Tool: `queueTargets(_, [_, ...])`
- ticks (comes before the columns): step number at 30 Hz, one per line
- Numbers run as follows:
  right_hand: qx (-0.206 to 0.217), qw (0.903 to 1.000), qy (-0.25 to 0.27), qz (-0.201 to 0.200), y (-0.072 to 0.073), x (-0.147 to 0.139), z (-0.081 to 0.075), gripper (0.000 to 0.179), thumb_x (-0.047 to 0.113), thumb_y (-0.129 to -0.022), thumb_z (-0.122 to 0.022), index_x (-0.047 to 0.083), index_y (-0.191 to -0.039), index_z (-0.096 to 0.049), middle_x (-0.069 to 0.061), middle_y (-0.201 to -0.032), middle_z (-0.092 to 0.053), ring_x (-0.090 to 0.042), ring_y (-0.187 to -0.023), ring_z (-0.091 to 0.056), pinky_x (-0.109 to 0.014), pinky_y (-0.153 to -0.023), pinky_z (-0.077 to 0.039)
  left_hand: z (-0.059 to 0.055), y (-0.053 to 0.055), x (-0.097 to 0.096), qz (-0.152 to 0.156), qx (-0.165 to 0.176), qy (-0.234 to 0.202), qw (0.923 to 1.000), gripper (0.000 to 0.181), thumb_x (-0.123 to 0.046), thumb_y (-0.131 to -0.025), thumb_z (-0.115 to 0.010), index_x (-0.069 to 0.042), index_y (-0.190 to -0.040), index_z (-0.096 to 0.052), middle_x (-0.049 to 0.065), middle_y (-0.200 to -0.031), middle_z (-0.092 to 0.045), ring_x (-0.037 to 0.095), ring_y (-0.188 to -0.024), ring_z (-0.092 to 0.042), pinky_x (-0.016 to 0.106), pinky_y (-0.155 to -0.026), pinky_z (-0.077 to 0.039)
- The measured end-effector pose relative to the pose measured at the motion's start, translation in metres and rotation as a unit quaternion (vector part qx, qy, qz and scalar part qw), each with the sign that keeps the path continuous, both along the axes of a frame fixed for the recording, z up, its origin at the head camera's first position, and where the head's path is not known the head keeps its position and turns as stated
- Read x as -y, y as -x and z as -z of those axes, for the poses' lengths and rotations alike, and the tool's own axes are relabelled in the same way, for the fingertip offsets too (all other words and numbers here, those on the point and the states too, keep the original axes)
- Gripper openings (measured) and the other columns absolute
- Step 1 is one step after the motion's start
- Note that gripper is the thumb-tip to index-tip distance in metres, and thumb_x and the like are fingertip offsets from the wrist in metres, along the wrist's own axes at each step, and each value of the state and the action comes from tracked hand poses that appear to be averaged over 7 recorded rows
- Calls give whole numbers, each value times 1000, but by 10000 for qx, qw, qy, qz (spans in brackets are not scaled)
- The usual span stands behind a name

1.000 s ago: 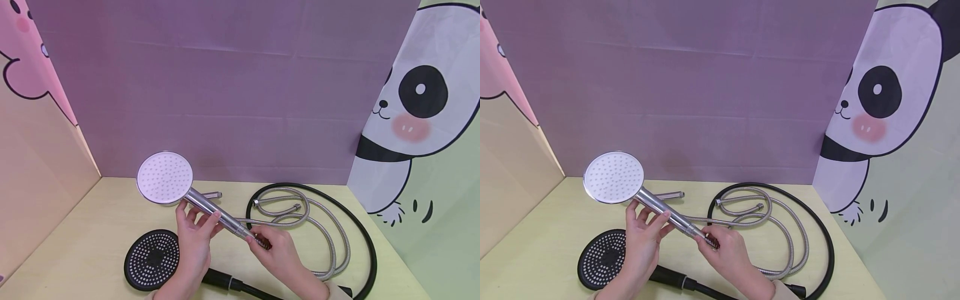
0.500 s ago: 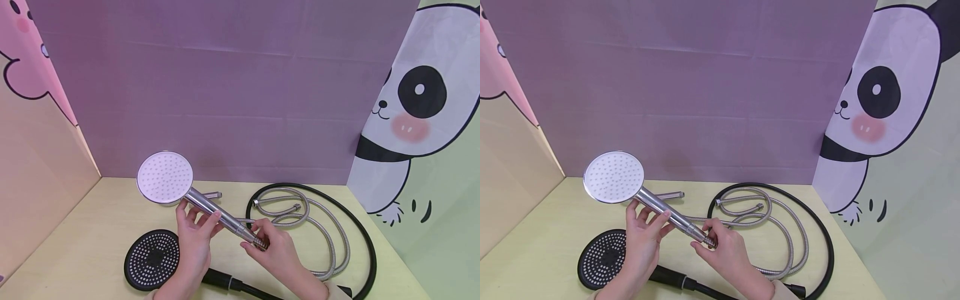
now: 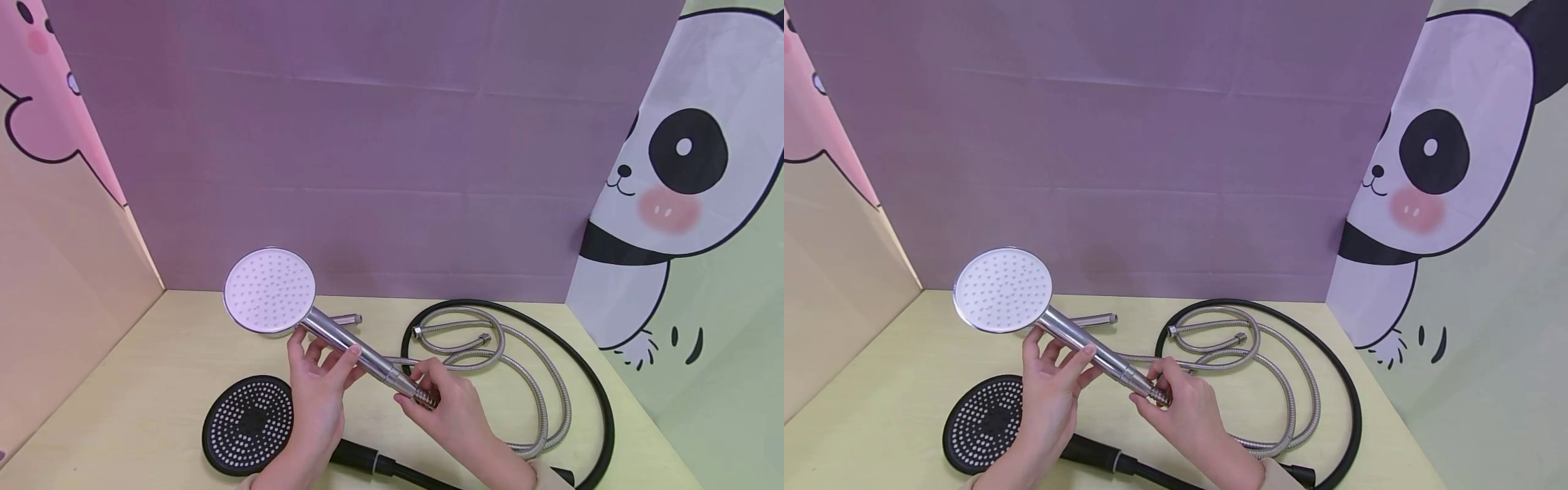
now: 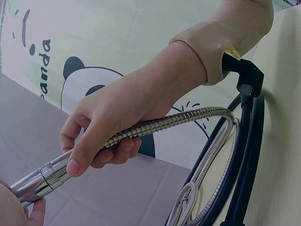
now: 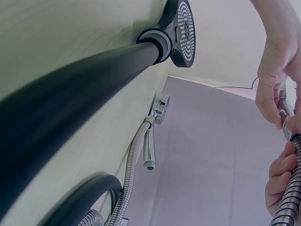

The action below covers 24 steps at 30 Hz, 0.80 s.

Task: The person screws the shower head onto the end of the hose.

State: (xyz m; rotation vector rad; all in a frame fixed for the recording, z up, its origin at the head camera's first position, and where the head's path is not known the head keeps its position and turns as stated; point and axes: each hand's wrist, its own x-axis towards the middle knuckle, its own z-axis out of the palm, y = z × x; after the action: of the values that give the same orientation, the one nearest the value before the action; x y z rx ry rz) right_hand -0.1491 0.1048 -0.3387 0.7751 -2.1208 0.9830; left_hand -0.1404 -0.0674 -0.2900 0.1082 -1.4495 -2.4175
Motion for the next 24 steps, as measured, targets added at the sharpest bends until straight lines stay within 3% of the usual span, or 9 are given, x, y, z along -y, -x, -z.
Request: queueTargets(24, [-58, 9998, 76, -157, 0, -1, 0, 24, 15, -71, -79, 16, -87, -61, 13, -58, -49, 10, -52, -33, -2, -44, -28, 1, 0, 0, 54, -13, -12, 10000, 71, 12, -82, -64, -24, -132, -29, 3, -105, -48, 11, -83, -60, 32, -71, -60])
